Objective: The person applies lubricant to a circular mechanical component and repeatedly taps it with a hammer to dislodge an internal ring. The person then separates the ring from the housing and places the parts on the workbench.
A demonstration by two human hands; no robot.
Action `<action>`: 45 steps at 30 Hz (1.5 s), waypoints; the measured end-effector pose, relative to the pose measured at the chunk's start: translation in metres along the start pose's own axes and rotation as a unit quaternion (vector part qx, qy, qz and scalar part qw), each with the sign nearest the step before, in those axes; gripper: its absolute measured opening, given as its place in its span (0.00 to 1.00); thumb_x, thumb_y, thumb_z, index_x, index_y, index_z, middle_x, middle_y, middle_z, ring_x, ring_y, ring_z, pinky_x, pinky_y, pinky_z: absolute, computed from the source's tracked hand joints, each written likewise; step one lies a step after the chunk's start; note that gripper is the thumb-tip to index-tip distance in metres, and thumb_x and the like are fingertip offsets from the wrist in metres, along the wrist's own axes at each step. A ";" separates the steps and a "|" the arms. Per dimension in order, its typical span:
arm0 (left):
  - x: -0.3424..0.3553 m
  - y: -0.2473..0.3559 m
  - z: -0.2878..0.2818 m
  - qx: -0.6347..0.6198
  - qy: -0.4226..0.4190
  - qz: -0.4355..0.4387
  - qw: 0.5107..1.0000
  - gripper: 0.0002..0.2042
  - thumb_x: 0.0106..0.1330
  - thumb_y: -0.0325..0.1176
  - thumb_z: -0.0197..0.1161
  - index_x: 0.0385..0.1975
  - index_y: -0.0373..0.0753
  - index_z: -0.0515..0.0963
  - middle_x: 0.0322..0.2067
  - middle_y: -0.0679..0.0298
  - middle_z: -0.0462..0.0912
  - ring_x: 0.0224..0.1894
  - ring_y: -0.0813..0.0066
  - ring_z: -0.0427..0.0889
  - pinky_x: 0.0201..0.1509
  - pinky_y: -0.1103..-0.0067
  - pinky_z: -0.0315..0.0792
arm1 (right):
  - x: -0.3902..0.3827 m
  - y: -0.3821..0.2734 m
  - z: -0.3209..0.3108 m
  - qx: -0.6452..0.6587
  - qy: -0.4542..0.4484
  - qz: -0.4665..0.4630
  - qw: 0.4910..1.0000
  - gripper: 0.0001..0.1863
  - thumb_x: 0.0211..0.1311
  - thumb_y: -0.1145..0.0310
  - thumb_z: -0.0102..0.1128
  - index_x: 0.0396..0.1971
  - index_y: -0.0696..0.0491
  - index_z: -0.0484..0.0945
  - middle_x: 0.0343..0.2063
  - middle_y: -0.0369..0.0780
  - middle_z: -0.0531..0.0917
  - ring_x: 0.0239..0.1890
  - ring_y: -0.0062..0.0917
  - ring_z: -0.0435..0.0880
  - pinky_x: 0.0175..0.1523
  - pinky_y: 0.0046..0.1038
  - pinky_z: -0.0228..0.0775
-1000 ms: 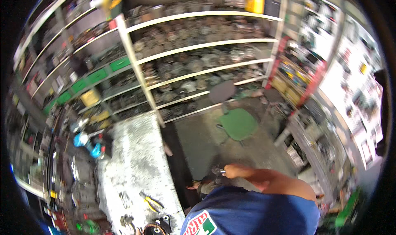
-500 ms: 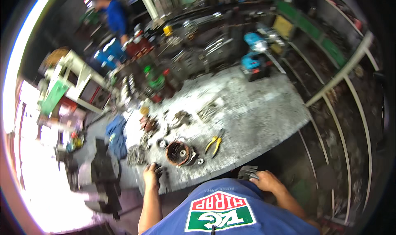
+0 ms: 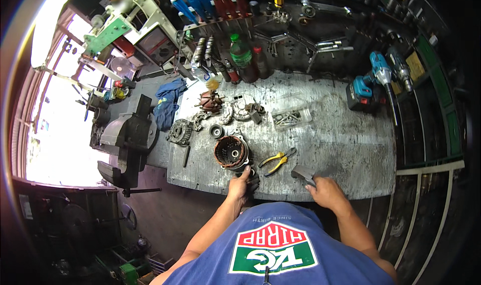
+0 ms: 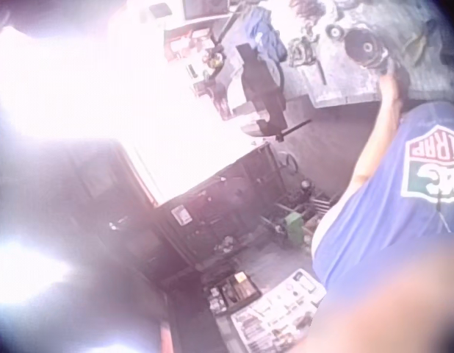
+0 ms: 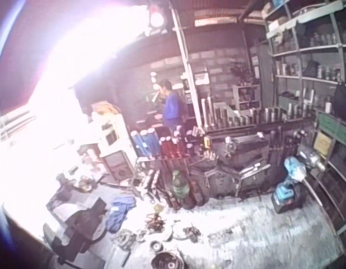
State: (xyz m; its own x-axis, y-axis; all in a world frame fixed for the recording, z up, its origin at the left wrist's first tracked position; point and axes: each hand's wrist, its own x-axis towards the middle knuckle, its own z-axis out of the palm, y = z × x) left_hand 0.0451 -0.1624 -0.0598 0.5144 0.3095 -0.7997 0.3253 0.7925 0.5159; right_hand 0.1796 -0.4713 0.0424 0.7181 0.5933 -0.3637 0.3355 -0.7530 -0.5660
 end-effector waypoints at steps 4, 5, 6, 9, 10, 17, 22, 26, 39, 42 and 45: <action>-0.008 0.010 -0.013 0.007 0.043 0.051 0.998 0.14 0.78 0.39 0.70 0.53 0.42 0.74 0.40 0.60 0.87 0.32 0.68 0.87 0.31 0.70 0.80 | 0.005 0.003 0.012 -0.007 -0.022 0.016 1.000 0.18 0.72 0.59 0.68 0.44 0.61 0.82 0.33 0.61 0.88 0.41 0.62 0.88 0.50 0.57 0.80; -0.012 0.016 -0.023 0.001 0.049 0.061 0.997 0.13 0.78 0.37 0.69 0.53 0.42 0.74 0.39 0.61 0.86 0.32 0.68 0.87 0.31 0.70 0.80 | 0.004 0.005 0.014 -0.005 -0.032 0.019 0.999 0.18 0.72 0.59 0.68 0.45 0.61 0.82 0.33 0.61 0.88 0.41 0.62 0.88 0.50 0.57 0.80; -0.014 0.023 -0.033 -0.003 0.068 0.054 0.996 0.13 0.78 0.36 0.69 0.53 0.43 0.73 0.38 0.61 0.85 0.33 0.68 0.87 0.30 0.70 0.80 | 0.003 0.008 0.017 -0.002 -0.043 0.023 0.999 0.18 0.72 0.59 0.68 0.45 0.61 0.82 0.33 0.61 0.88 0.41 0.62 0.88 0.50 0.57 0.80; -0.005 0.039 -0.054 -0.078 0.073 0.168 0.980 0.15 0.78 0.32 0.64 0.57 0.41 0.69 0.50 0.57 0.84 0.48 0.62 0.87 0.48 0.57 0.83 | 0.002 0.013 0.025 0.016 -0.047 0.027 0.998 0.18 0.72 0.59 0.67 0.46 0.61 0.81 0.33 0.61 0.88 0.42 0.62 0.88 0.50 0.57 0.80; 0.001 0.044 -0.059 -0.108 0.082 0.188 0.973 0.15 0.78 0.31 0.64 0.58 0.41 0.68 0.53 0.56 0.83 0.53 0.61 0.86 0.56 0.55 0.83 | 0.002 0.013 0.027 0.021 -0.049 0.036 0.998 0.18 0.73 0.59 0.67 0.46 0.61 0.81 0.32 0.60 0.88 0.42 0.62 0.88 0.50 0.57 0.80; 0.041 0.059 -0.061 -0.260 -0.099 0.215 0.936 0.26 0.81 0.42 0.64 0.72 0.37 0.68 0.69 0.58 0.77 0.68 0.57 0.79 0.79 0.55 0.69 | 0.004 -0.024 0.049 0.050 0.033 0.049 0.997 0.19 0.75 0.59 0.64 0.45 0.63 0.83 0.35 0.62 0.87 0.44 0.61 0.88 0.51 0.56 0.80; 0.051 0.069 -0.072 -0.255 -0.157 0.191 0.935 0.27 0.81 0.45 0.65 0.72 0.37 0.72 0.70 0.57 0.78 0.70 0.59 0.77 0.81 0.59 0.68 | 0.004 -0.071 0.072 0.108 0.041 0.083 0.990 0.22 0.75 0.56 0.64 0.48 0.64 0.84 0.39 0.61 0.88 0.44 0.61 0.88 0.51 0.54 0.80; 0.063 0.082 -0.078 -0.178 -0.120 0.223 0.951 0.27 0.80 0.44 0.68 0.69 0.32 0.74 0.68 0.57 0.80 0.69 0.63 0.79 0.78 0.61 0.70 | 0.008 -0.090 0.085 0.118 0.055 0.034 0.991 0.22 0.75 0.55 0.65 0.48 0.63 0.85 0.40 0.61 0.88 0.45 0.60 0.88 0.51 0.53 0.80; 0.086 0.128 -0.046 -0.177 -0.116 0.154 0.965 0.38 0.84 0.65 0.47 0.74 0.33 0.70 0.72 0.51 0.75 0.74 0.53 0.75 0.80 0.54 0.69 | 0.009 -0.098 0.080 0.070 0.049 0.010 0.996 0.19 0.75 0.57 0.66 0.47 0.60 0.84 0.35 0.59 0.88 0.43 0.60 0.88 0.49 0.55 0.81; 0.074 0.125 -0.037 -0.201 -0.119 0.147 0.961 0.34 0.85 0.64 0.45 0.72 0.40 0.74 0.71 0.54 0.77 0.72 0.52 0.78 0.77 0.52 0.72 | 0.006 -0.106 0.072 0.046 0.092 -0.011 0.995 0.18 0.75 0.58 0.65 0.49 0.58 0.82 0.33 0.57 0.89 0.41 0.59 0.89 0.48 0.55 0.81; 0.055 0.114 -0.025 -0.222 -0.095 0.142 0.960 0.33 0.85 0.64 0.42 0.72 0.45 0.75 0.71 0.56 0.77 0.71 0.52 0.78 0.76 0.49 0.73 | 0.014 -0.121 0.066 0.084 0.166 -0.129 0.974 0.17 0.76 0.58 0.64 0.52 0.56 0.81 0.32 0.56 0.89 0.39 0.58 0.89 0.46 0.56 0.82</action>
State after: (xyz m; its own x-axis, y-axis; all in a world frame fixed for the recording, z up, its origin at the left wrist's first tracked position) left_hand 0.0908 -0.0420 -0.0520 0.6818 0.4777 -0.5540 -0.1981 0.8496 0.4887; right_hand 0.1086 -0.3531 0.0577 0.7899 0.6112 0.0501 0.4462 -0.5168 -0.7307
